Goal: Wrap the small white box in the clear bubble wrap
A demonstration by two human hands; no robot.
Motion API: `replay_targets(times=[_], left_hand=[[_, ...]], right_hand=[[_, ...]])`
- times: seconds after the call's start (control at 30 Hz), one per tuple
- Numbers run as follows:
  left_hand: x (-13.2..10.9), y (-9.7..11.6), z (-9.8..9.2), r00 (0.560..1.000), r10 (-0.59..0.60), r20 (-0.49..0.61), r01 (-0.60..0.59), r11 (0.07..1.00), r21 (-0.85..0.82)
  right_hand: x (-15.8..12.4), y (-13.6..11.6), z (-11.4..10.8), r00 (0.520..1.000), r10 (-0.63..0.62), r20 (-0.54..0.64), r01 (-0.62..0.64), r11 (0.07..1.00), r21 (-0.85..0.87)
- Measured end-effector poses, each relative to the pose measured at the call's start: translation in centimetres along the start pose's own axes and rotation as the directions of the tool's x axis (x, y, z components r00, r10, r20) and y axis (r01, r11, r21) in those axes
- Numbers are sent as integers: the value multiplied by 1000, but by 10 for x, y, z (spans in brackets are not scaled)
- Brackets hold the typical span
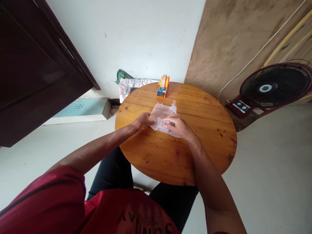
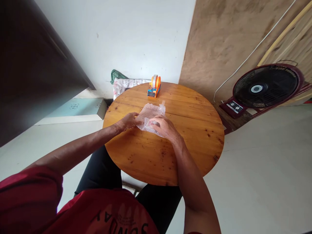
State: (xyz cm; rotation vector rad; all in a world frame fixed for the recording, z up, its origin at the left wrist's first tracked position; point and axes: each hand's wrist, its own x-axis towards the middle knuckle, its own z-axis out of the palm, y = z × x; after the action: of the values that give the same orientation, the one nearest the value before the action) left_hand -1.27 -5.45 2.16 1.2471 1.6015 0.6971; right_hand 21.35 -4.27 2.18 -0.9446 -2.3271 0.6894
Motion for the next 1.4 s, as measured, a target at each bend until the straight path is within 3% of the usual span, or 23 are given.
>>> replay_targets(times=[0.2,0.33,0.6,0.73,1.0,1.2,1.3,1.4], left_hand=[[-4,5,-3,993,3,122,5,998,-61],[-5,4,-1,974,65,218,-24,983,-183],[-6,-7,-5,953,161,255,-49,916,-398],[-6,-6,-5,937,202,285,-88,926,-367],[-4,-10,7,964,165,210,-108,960,-259],[-5,6,7,969,114,217,-95,991,-95],[-4,14,10,975,140,171,-141,990,-4],[-5,16,16,975,186,124,-180,982,-58]], right_hand=[[0,-4,-2,1000,-8,13,8,1000,21],[-1,-3,-2,1000,17,-2,-17,1000,18],[-2,-7,-3,995,93,27,-94,993,72],[-1,-11,-5,994,97,47,-99,993,57],[-1,-15,-6,994,95,45,-98,991,87],[-1,-16,-5,995,88,41,-90,995,40],[-1,-15,-4,995,89,38,-90,996,21],[-2,-13,-4,996,87,25,-88,996,19]])
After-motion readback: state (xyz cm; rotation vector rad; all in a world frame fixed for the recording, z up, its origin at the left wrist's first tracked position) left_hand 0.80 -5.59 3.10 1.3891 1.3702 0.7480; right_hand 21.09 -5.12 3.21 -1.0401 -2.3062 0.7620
